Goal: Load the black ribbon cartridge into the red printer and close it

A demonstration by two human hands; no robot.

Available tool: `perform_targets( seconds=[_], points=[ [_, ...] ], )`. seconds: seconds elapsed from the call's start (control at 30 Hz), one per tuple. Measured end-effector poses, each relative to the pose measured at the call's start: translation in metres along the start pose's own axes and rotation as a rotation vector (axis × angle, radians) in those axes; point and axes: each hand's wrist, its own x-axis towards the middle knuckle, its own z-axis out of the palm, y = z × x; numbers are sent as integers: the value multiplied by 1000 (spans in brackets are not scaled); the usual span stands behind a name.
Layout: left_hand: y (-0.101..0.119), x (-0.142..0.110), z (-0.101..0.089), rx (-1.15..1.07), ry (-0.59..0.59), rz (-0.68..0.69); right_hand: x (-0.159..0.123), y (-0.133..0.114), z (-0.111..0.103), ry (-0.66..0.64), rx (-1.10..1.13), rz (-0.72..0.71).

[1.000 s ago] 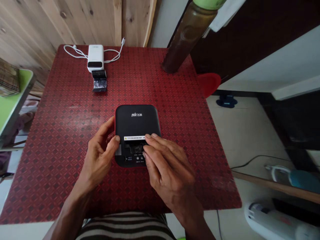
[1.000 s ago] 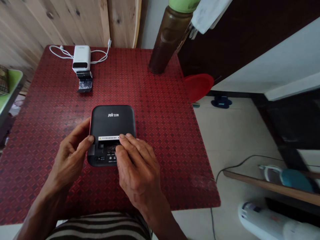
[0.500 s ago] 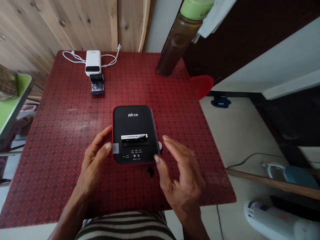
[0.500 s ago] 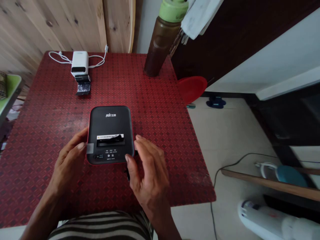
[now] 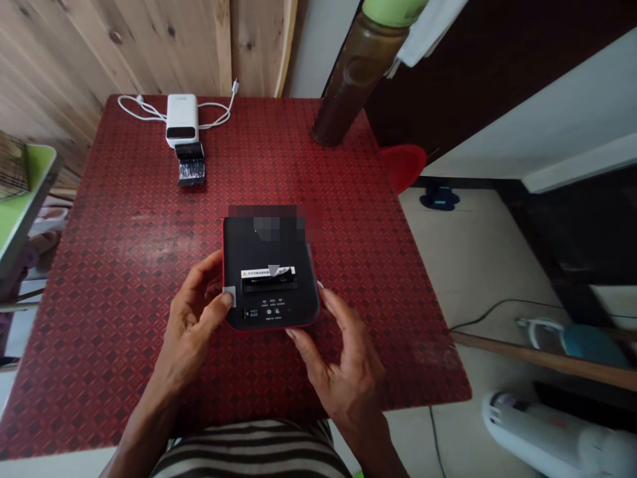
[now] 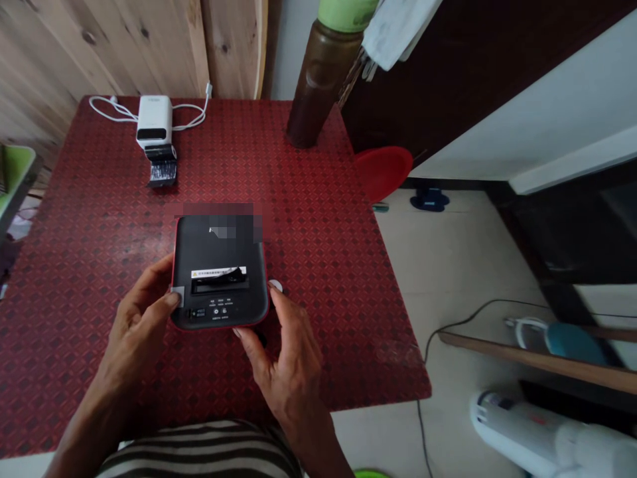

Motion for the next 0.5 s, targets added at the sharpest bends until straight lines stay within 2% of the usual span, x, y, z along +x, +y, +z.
perform_targets(
  seconds=[0.27,0.5],
  points=[
    [6,-1,5,5,16,-16,4,2,-4,-10,33,22],
    [8,-2,12,-81,42,-75,4,4,-4,-3,32,32]
  ],
)
